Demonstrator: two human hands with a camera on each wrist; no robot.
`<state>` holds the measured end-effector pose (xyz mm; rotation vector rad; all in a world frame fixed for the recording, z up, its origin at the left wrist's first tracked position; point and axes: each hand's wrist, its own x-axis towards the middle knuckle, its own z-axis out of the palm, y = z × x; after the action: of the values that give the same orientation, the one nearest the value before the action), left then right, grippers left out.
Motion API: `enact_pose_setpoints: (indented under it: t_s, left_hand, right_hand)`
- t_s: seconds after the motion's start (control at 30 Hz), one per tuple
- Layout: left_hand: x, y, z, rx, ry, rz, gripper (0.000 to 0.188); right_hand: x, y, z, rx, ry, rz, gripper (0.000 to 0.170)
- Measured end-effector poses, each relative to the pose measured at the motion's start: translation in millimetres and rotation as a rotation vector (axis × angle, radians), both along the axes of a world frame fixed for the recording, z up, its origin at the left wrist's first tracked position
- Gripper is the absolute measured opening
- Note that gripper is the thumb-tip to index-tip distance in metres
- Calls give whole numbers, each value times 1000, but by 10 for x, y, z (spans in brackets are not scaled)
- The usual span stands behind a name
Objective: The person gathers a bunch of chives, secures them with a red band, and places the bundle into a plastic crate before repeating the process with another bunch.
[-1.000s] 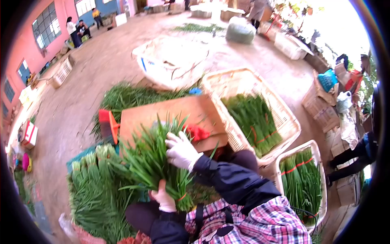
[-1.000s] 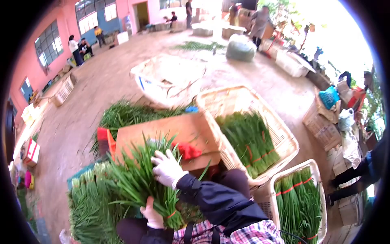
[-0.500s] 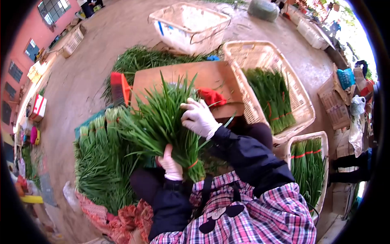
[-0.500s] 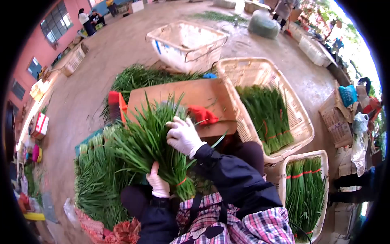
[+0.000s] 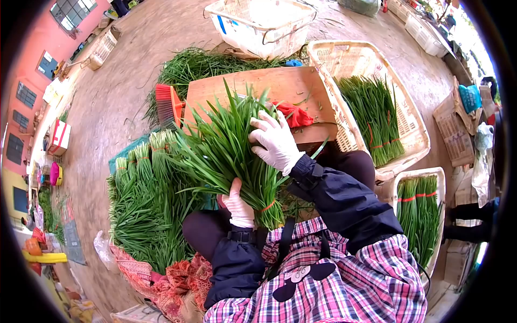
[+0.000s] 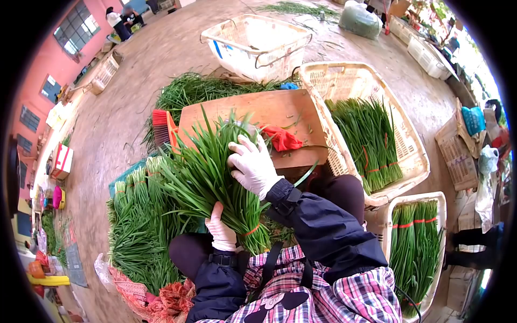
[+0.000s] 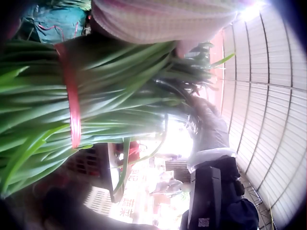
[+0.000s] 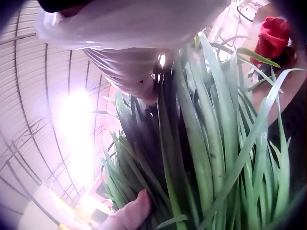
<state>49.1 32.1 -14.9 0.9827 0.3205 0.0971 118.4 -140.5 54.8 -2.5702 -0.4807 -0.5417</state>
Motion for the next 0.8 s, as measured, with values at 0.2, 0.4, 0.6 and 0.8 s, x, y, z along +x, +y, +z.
enact_pose_setpoints:
  t_s: [0.2,0.4,0.6,0.8]
  left_hand:
    - [-1,-37,51,-113,9,-9,38]
    - [1,-20,16,-66,3,7,37]
    - [5,-3,-17,24,6,11,36]
    - [-9,1,9,92,51,-1,37]
  right_hand:
    - [16,72,144,-112,-62,37,49]
    - [109,75,222,-238,-13,95,25]
    - [108,30,269,-296,-86,164,13]
    - [-84,-76,163,-74,-82,158,5]
